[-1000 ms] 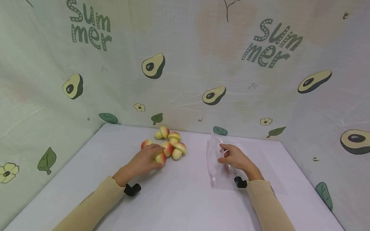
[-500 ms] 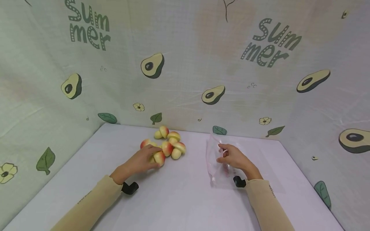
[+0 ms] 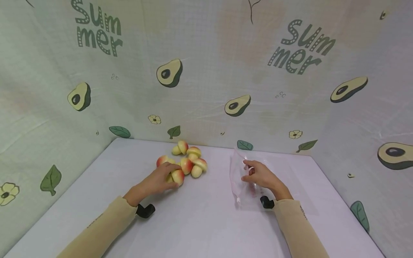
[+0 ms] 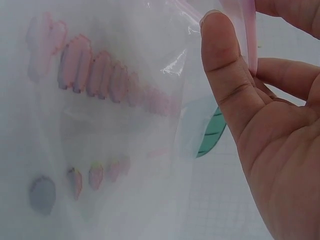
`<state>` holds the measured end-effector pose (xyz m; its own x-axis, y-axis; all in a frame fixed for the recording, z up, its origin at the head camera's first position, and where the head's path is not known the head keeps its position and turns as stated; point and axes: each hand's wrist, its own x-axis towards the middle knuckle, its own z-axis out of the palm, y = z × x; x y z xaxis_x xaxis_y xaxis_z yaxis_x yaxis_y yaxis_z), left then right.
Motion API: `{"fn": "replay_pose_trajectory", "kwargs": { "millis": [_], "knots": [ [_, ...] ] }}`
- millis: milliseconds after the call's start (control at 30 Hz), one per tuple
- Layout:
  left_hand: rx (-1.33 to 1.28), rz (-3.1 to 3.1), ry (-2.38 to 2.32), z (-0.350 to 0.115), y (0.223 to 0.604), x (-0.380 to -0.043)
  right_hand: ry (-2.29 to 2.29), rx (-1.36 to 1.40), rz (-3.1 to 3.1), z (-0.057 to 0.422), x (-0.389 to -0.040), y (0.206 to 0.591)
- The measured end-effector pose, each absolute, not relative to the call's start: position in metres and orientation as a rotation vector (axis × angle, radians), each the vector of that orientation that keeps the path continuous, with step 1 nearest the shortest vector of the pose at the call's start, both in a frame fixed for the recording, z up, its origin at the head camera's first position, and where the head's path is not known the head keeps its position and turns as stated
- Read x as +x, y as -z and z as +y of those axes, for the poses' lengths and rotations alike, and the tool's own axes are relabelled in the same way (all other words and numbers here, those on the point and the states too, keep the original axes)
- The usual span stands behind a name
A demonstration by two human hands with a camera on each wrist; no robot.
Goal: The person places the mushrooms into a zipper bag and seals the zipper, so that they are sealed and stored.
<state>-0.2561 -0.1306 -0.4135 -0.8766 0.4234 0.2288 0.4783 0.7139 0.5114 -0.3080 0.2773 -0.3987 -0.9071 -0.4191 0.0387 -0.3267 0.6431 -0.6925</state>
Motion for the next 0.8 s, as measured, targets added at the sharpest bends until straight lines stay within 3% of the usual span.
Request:
{"fn": "replay_pose_trajectory", "kwargs": {
  "millis": [800],
  "knots": [
    [-0.823, -2.742, 0.852, -0.1275, 0.4134, -0.2535, 1.099, -0.633, 2.737, 0.276, -0.3085, 0.4001]
  ]
}}
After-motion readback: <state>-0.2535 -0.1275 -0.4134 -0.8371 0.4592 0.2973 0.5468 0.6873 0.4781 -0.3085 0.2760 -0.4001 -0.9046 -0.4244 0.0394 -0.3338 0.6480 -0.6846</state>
